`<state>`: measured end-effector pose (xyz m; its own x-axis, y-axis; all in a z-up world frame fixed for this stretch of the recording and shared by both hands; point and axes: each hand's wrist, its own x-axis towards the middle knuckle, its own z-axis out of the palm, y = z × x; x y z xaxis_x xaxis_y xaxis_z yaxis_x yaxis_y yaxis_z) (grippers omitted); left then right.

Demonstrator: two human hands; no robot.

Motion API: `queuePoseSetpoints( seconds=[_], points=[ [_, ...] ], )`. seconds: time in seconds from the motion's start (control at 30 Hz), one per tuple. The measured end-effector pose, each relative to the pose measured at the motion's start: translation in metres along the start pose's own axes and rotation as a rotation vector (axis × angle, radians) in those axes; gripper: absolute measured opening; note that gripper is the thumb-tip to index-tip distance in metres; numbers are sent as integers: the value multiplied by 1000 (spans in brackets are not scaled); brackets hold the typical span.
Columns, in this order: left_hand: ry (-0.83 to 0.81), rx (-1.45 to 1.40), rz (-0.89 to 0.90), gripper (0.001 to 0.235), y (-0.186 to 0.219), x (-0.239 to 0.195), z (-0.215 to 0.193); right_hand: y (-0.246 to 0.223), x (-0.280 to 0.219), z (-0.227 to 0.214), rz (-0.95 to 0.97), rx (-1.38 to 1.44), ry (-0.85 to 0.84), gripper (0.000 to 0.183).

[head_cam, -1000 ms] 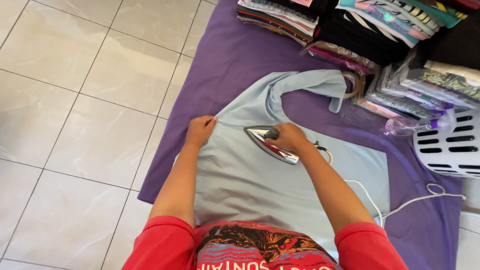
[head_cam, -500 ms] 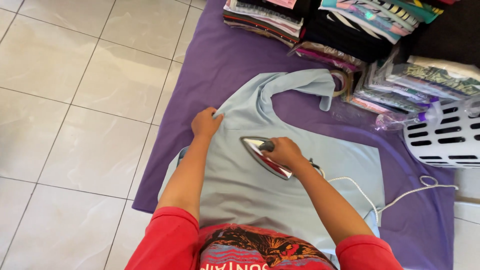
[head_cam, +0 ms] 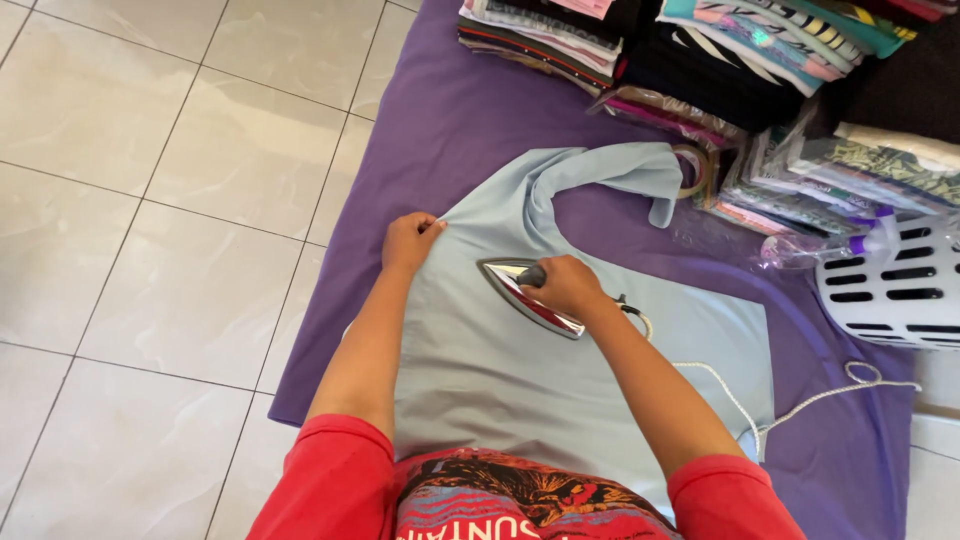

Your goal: Ironing a light blue long-sleeved shirt on an ironing board.

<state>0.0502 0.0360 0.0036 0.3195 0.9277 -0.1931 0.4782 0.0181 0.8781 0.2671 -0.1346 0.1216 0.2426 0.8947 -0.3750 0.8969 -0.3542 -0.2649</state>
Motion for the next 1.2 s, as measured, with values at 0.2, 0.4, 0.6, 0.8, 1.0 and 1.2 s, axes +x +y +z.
queuePoseSetpoints(
  seconds=[0.2,0.4,0.6,0.8,1.0,1.2],
  points=[
    [57,-101,83,23,-10,2,6,-47,20,0,15,37,-24,34],
    [-33,-15,23,39,3,-20,-40,-53,36,7,18,102,0,36],
    [-86,-32,-45,52,-18,-58,-53,-61,68,12,-33,152,45,42],
    [8,-123,-70,35,-24,-68,-48,-84,89,4,-48,168,20,45],
    [19,-165,-74,34,-24,-70,-53,-90,60,12,-93,127,-102,40],
    [52,-170,-15,32,-42,-61,-44,-89,18,22,-13,61,-28,42]
  ],
)
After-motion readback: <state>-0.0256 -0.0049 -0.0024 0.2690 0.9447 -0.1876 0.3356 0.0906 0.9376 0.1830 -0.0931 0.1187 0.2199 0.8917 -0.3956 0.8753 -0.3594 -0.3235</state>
